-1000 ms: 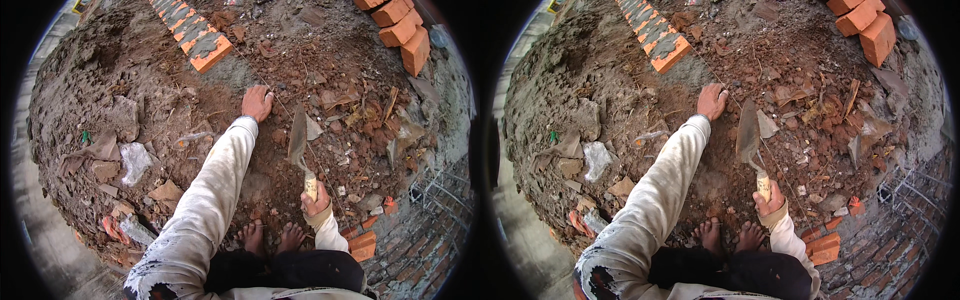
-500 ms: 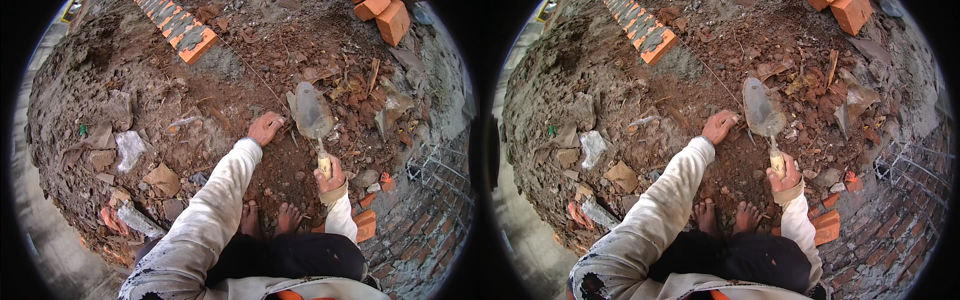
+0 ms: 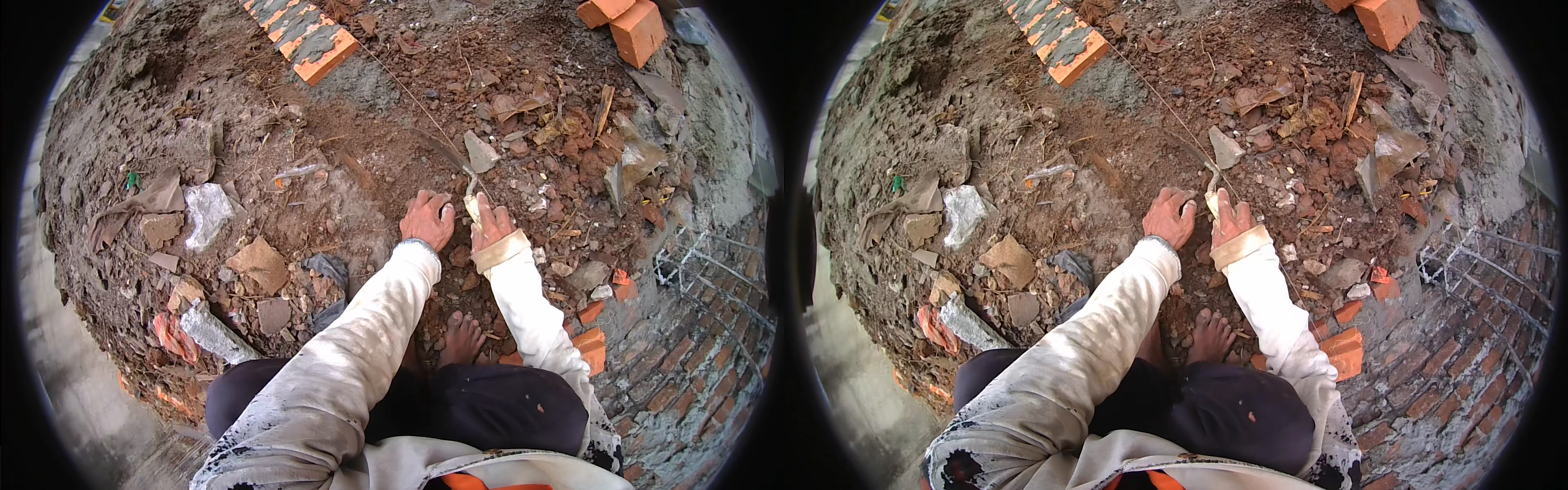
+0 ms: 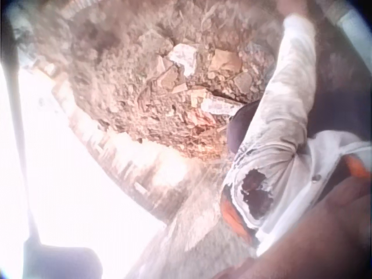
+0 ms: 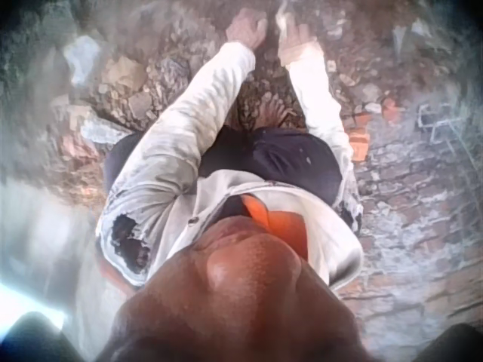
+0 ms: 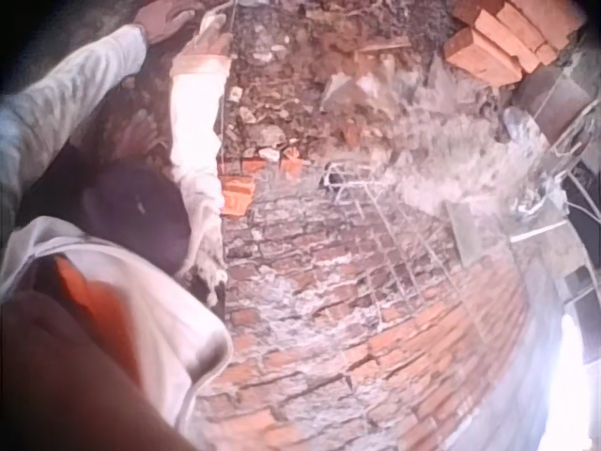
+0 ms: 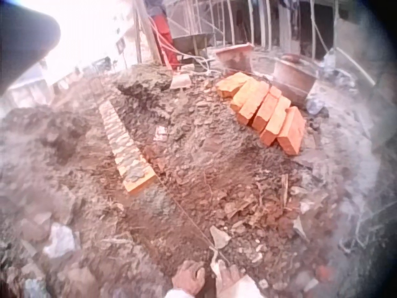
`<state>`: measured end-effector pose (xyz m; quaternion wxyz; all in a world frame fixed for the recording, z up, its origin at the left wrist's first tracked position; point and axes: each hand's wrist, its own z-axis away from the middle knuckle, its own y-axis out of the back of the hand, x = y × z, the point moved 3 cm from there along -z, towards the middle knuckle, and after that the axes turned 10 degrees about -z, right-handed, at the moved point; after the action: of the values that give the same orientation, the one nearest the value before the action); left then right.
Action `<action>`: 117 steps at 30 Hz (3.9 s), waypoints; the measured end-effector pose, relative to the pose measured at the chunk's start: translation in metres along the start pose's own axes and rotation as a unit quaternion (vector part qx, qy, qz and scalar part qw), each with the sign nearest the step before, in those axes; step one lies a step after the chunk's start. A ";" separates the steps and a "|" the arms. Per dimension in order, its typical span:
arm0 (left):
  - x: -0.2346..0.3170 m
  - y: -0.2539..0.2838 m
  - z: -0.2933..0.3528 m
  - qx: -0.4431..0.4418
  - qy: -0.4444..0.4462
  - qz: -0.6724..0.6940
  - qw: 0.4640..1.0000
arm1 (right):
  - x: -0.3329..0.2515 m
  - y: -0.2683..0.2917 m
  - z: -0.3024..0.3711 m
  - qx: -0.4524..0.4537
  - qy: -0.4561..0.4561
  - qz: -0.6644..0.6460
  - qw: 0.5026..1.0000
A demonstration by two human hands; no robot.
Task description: The person scoops mortar from a bucket and spreads it onto a line of bricks on the ground using a trowel. They repeatedly apply mortar to the joints between bricks and smooth the surface.
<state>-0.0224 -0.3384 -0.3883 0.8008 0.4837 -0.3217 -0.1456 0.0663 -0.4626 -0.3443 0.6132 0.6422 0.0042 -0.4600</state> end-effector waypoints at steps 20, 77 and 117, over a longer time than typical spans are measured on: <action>-0.027 0.009 0.024 -0.228 -0.078 0.026 0.970 | 0.046 0.002 0.017 -0.288 0.088 0.068 0.951; -0.005 -0.005 0.037 0.064 -0.109 -0.021 0.992 | 0.066 0.179 0.092 0.257 -0.093 -0.176 0.946; 0.269 0.055 0.033 0.179 -0.460 0.078 0.866 | 0.045 0.194 0.132 0.124 -0.207 -0.520 0.820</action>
<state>0.1540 -0.4803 -0.2289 0.4707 0.4700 -0.7109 -0.2284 0.1254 -0.6401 -0.1966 0.1844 0.5053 0.1535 -0.8289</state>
